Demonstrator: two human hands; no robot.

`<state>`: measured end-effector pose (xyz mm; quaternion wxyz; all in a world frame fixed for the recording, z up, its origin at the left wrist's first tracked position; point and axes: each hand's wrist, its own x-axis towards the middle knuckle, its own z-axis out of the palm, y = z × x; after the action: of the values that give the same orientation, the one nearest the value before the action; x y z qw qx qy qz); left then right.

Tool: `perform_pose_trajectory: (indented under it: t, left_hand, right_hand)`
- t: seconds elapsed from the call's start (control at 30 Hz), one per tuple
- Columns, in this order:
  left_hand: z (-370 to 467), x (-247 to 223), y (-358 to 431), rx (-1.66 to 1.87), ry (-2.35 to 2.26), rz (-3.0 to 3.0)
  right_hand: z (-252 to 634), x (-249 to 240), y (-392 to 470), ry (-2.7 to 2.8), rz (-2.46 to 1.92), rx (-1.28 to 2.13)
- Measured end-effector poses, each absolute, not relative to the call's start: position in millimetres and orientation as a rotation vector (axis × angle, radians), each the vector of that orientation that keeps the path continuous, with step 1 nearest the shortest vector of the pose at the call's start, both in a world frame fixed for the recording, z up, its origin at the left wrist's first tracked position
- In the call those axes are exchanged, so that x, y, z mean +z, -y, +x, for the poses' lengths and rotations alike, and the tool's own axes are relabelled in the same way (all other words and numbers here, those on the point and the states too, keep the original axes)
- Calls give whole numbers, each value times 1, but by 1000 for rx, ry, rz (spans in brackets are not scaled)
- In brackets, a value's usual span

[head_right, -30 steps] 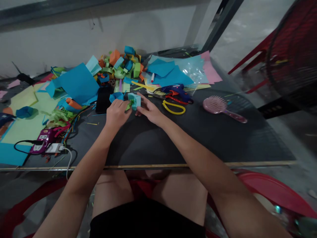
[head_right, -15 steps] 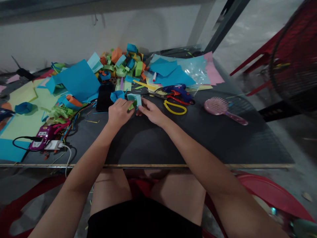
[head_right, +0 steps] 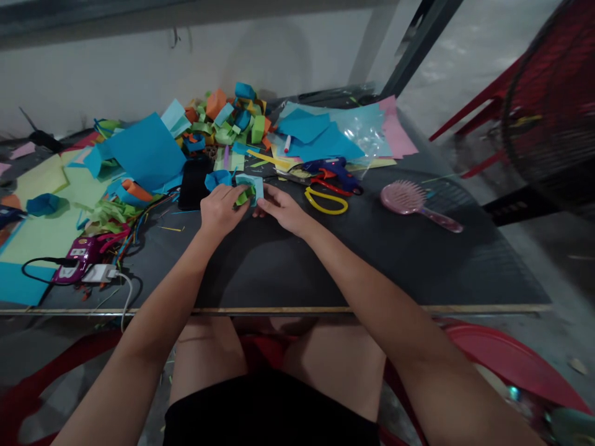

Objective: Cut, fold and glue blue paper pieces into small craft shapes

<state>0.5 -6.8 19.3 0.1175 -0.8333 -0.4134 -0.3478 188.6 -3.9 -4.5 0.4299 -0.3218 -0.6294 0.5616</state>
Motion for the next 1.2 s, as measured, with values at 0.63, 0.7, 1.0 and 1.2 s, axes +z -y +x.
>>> perform_pose_trajectory:
  t: [0.63,0.7,1.0,1.2]
  left_hand:
    - [-2,14,-2,-1213,1178,-2385]
    - [-2,15,-2,-1228,1187,-2379]
    - [-1,13,-2,-1338,1228,-2392]
    - [-2,12,-4,-1316,1215,-2407]
  right_hand:
    - [189,-7,3,1513,-762,1449]
    - [188,-7,3,1493,-776,1458]
    - [188,-7,3,1512,-780,1437]
    - [188,-9,3,1548,-776,1416]
